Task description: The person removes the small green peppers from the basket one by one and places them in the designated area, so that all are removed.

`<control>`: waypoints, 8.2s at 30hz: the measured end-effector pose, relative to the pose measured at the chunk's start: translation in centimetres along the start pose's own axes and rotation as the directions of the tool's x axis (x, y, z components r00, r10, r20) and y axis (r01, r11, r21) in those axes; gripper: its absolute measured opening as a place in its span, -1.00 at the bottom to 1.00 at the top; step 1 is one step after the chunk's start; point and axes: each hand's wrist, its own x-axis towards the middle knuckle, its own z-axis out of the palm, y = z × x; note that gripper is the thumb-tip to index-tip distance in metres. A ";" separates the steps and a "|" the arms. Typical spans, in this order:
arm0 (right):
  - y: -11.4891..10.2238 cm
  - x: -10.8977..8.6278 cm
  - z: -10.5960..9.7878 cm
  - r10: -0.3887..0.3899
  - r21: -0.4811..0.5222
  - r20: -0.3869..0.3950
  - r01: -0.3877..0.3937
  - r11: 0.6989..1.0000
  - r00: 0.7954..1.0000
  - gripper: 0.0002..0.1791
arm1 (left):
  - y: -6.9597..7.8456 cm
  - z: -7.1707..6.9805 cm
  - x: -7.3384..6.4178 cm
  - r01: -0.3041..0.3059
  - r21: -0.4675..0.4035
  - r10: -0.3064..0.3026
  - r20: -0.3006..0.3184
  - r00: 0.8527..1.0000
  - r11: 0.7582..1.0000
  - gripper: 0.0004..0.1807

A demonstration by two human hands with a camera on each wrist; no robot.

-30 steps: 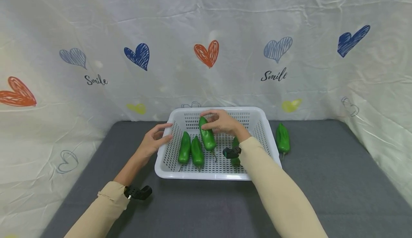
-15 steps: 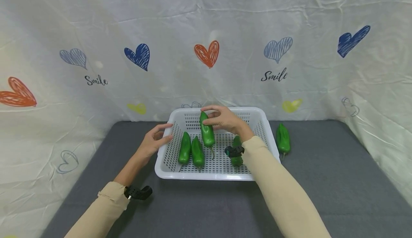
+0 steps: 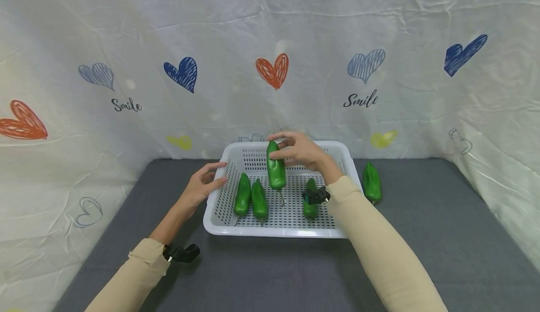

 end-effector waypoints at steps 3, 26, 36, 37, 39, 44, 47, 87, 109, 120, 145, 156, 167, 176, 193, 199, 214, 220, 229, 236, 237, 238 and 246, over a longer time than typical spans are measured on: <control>-0.4 -0.3 -0.2 -0.025 -0.010 -0.014 0.025 1.000 1.000 -0.43 | 0.1 0.0 -0.1 -0.005 -0.002 0.005 0.001 1.000 1.000 -0.41; -3.4 -3.7 -1.5 -0.153 -0.030 -0.028 0.152 0.988 0.988 -0.38 | -0.1 0.0 0.1 0.006 0.013 -0.006 -0.005 1.000 1.000 -0.41; -3.4 -5.5 -3.0 -0.193 -0.105 -0.066 0.186 0.977 0.979 -0.39 | 0.1 0.1 0.0 0.012 0.016 -0.011 -0.008 1.000 1.000 -0.40; -3.4 -5.7 -3.1 -0.194 -0.114 -0.068 0.185 0.976 0.979 -0.38 | 0.1 0.1 0.0 0.012 0.017 -0.012 -0.009 1.000 1.000 -0.40; -3.4 -6.1 -3.5 -0.195 -0.133 -0.071 0.185 0.974 0.978 -0.38 | 0.1 0.1 0.0 0.010 0.020 -0.010 -0.009 1.000 1.000 -0.40; -3.2 -7.2 -4.4 -0.204 -0.176 -0.088 0.187 0.967 0.975 -0.39 | 0.1 0.0 0.0 -0.002 0.016 0.002 -0.013 1.000 1.000 -0.41; -3.0 -7.8 -5.0 -0.200 -0.180 -0.102 0.180 0.967 0.974 -0.38 | 0.0 0.0 -0.1 -0.018 0.006 0.018 -0.003 1.000 1.000 -0.41; -2.3 -16.8 -13.6 -0.200 -0.305 -0.315 0.101 0.947 0.928 -0.47 | -0.1 0.1 0.0 -0.014 -0.006 0.014 0.001 1.000 1.000 -0.42; 2.5 -20.0 -17.6 -0.160 -0.310 -0.386 0.036 0.950 0.909 -0.45 | 0.1 0.2 0.0 -0.002 -0.009 0.002 -0.005 1.000 1.000 -0.42; 5.3 -20.1 -19.3 -0.103 -0.340 -0.417 -0.050 0.939 0.903 -0.37 | 0.2 0.1 -0.2 -0.008 0.000 0.008 -0.008 1.000 1.000 -0.41; 9.0 -18.6 -21.7 -0.013 -0.428 -0.397 -0.173 0.887 0.918 -0.28 | -0.2 0.1 -0.1 -0.010 -0.011 0.010 -0.014 1.000 1.000 -0.42; 10.4 -17.4 -22.2 0.059 -0.386 -0.393 -0.222 0.895 0.918 -0.24 | -0.2 0.1 0.0 -0.020 -0.006 0.020 -0.005 1.000 1.000 -0.41; 10.4 -17.4 -21.9 0.040 -0.457 -0.421 -0.250 0.854 0.906 -0.23 | -0.4 0.1 0.0 -0.015 -0.012 0.015 -0.012 1.000 1.000 -0.41; 10.5 -17.3 -21.8 0.022 -0.489 -0.412 -0.242 0.838 0.911 -0.25 | -0.2 0.1 -0.1 -0.010 -0.016 0.010 -0.011 1.000 1.000 -0.42; 10.6 -17.5 -21.4 -0.014 -0.569 -0.412 -0.245 0.785 0.911 -0.30 | -0.2 0.2 0.0 -0.034 -0.016 0.034 -0.001 0.999 0.999 -0.41; 10.5 -17.9 -21.6 -0.018 -0.552 -0.406 -0.230 0.801 0.914 -0.29 | -0.1 0.2 0.0 -0.030 -0.017 0.030 -0.002 1.000 0.999 -0.41; 9.5 -19.3 -21.5 -0.064 -0.496 -0.365 -0.136 0.857 0.929 -0.28 | -0.3 0.2 -0.1 -0.022 -0.016 0.022 -0.008 1.000 1.000 -0.41; 9.0 -19.8 -21.0 -0.096 -0.477 -0.374 -0.103 0.873 0.922 -0.26 | -0.3 0.2 -0.1 -0.016 -0.035 0.016 -0.005 1.000 0.999 -0.42; 7.6 -20.1 -19.9 -0.114 -0.412 -0.388 -0.062 0.909 0.915 -0.28 | -0.4 0.2 -0.1 -0.024 -0.037 0.024 -0.001 1.000 0.999 -0.41; 6.1 -20.0 -18.8 -0.166 -0.349 -0.369 0.029 0.937 0.915 -0.40 | -0.4 0.1 -0.1 -0.028 -0.041 0.028 0.000 1.000 0.999 -0.41; 5.9 -20.0 -18.6 -0.174 -0.345 -0.366 0.040 0.938 0.914 -0.41 | -0.3 0.1 -0.1 -0.027 -0.043 0.027 -0.001 1.000 0.999 -0.41; 5.6 -19.9 -18.3 -0.181 -0.339 -0.364 0.052 0.940 0.913 -0.42 | -0.4 0.1 -0.1 -0.027 -0.042 0.027 0.000 1.000 0.999 -0.41; 4.1 -19.4 -16.7 -0.224 -0.323 -0.357 0.105 0.941 0.907 -0.47 | -0.4 0.2 -0.2 -0.022 -0.044 0.022 -0.004 1.000 0.999 -0.41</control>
